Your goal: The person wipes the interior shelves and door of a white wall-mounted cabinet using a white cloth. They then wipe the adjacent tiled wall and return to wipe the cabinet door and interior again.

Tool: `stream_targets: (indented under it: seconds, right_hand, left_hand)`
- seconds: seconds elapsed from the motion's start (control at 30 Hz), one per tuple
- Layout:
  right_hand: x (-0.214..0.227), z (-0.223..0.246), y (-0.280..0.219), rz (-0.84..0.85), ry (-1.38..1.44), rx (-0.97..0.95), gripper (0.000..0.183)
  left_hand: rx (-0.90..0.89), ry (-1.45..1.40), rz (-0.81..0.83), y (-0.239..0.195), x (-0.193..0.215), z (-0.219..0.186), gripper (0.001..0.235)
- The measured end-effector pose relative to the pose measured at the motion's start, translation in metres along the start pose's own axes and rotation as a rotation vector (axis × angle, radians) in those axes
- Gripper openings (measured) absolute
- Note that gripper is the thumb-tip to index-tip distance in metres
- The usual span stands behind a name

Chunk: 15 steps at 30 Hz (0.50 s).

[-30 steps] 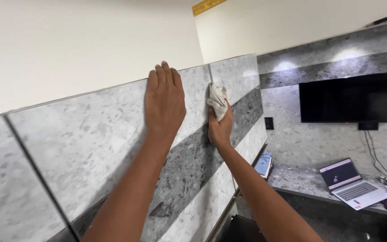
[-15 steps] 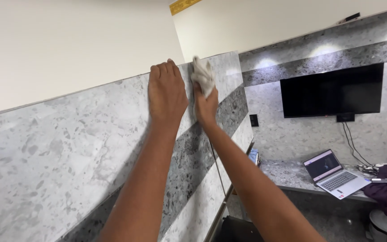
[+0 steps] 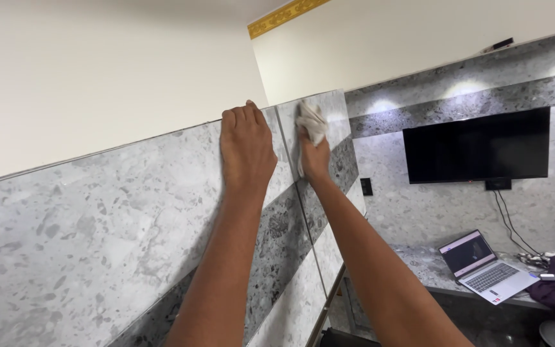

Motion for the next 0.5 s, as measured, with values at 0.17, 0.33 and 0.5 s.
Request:
stream_targets:
  seconds: [0.17,0.33,0.5]
  right_hand:
    - [0.025,-0.04,-0.025,-0.287,-0.293,-0.092,0.044]
    - [-0.004,0.044,-0.021,-0.109,-0.112,-0.108,0.037]
    - [-0.007,0.048,-0.049,-0.11,-0.106,0.283,0.029]
  left_hand:
    - [-0.026,-0.027,0.084,0.0,-0.003,-0.002,0.072]
    - [-0.029,-0.008,0.07,0.002,-0.005,-0.003,0.071]
    - [-0.024,-0.002,0.054,0.001,-0.008,-0.002,0.067]
Point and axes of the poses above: each hand's wrist, its own y-axis towards the middle knuckle, its own x-axis out of the back of the hand, z = x × y, the point moved 6 cm from there along y, towards the middle knuckle, and after that the axes turned 7 degrees about -y, right-handed, at the moved point
